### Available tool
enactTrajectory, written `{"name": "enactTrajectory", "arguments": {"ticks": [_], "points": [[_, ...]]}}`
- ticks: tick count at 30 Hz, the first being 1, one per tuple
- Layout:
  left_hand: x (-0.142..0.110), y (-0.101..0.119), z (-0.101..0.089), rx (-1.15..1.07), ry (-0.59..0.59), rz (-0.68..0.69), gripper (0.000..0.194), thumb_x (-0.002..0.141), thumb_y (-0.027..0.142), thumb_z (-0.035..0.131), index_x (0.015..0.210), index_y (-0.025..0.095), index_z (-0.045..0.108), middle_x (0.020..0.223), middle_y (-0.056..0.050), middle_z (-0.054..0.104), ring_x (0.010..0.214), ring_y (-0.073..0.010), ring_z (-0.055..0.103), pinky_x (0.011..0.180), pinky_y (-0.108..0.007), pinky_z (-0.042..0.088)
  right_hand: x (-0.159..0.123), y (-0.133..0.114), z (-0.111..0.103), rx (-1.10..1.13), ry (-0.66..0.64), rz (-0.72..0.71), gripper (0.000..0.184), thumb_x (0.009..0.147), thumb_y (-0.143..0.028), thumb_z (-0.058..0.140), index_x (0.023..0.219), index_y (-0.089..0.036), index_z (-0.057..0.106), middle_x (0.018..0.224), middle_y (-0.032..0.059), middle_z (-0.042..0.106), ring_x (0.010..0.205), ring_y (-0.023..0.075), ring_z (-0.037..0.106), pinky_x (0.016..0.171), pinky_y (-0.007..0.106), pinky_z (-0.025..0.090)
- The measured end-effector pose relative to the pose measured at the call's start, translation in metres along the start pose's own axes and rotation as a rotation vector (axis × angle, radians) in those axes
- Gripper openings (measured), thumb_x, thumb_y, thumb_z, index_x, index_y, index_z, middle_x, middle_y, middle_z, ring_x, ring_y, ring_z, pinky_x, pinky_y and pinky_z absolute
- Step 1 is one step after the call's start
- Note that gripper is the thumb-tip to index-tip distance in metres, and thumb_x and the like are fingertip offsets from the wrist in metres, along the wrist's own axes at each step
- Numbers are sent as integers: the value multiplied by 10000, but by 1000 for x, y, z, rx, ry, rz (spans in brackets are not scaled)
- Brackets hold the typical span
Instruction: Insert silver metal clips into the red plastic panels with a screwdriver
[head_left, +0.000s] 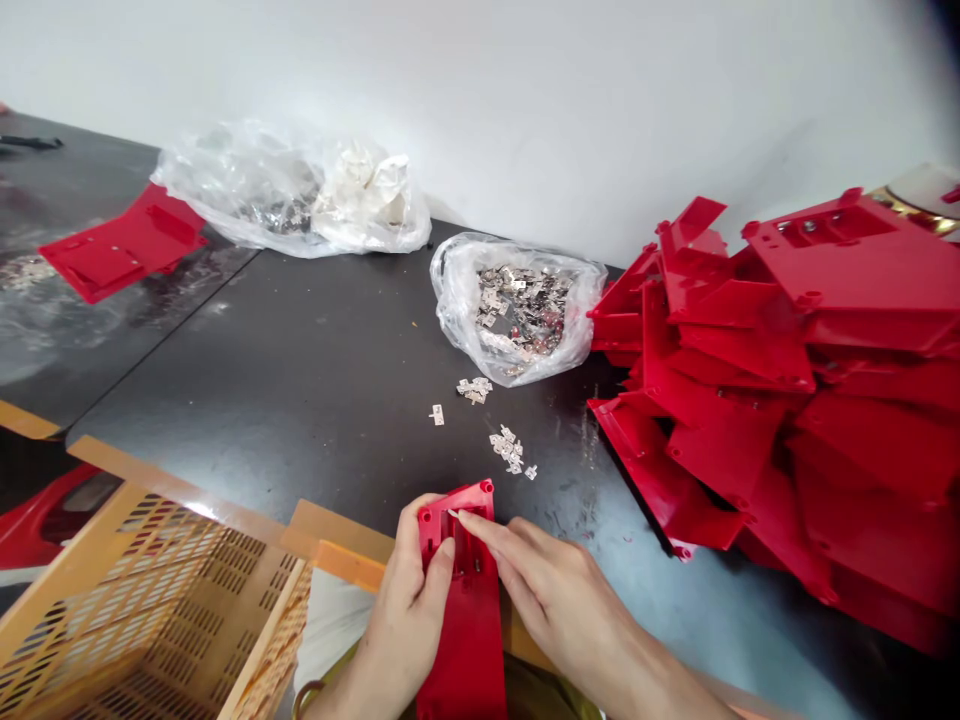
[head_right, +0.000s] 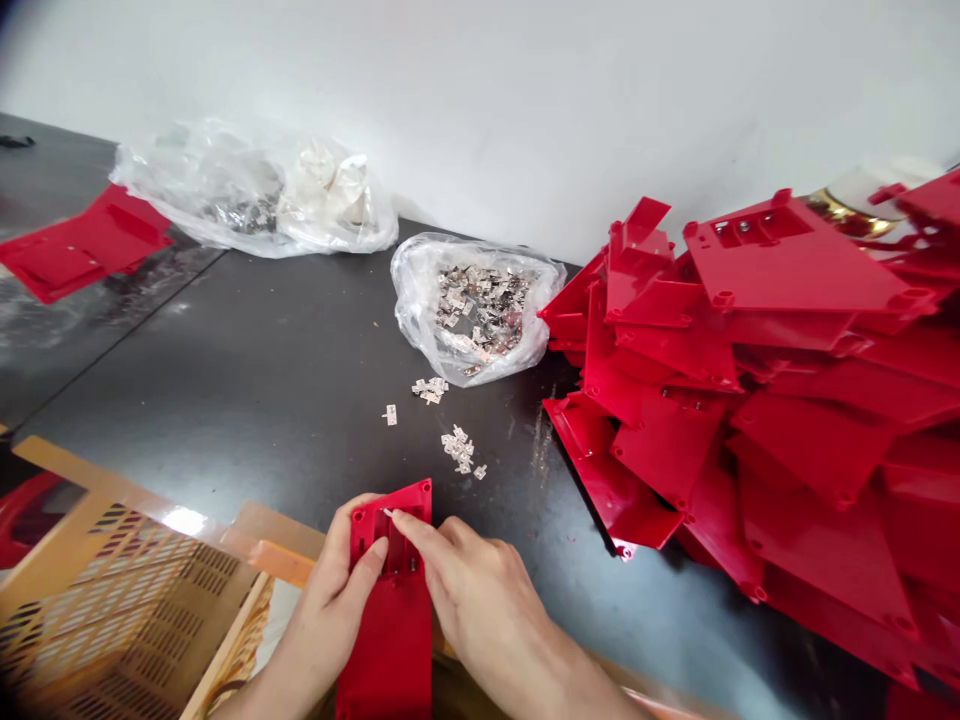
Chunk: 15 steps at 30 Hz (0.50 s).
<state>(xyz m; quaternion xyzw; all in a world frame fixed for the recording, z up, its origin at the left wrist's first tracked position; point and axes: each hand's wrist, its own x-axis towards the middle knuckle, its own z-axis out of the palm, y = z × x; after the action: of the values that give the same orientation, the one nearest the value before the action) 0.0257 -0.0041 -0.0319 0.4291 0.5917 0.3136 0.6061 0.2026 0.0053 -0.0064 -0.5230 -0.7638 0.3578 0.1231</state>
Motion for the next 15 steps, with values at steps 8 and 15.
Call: {"name": "enactTrajectory", "arguments": {"ticks": [8, 15], "points": [[-1, -5, 0, 81, -38, 37, 320, 1013, 378, 350, 1306, 250, 363, 1353, -87, 541, 1225, -210, 525, 1058, -366, 394, -6, -3, 14, -212, 18, 15, 501, 971, -121, 407, 1430, -299, 497, 862, 48, 656, 625, 206, 703, 576, 345, 601], [-1, -4, -4, 113, -44, 37, 312, 1007, 356, 368, 1295, 237, 371, 1319, -98, 558, 1199, -205, 542, 1047, -378, 415, -10, -7, 23, -412, 79, 19, 566, 906, -74, 462, 1431, -283, 491, 834, 44, 653, 572, 202, 693, 535, 338, 601]]}}
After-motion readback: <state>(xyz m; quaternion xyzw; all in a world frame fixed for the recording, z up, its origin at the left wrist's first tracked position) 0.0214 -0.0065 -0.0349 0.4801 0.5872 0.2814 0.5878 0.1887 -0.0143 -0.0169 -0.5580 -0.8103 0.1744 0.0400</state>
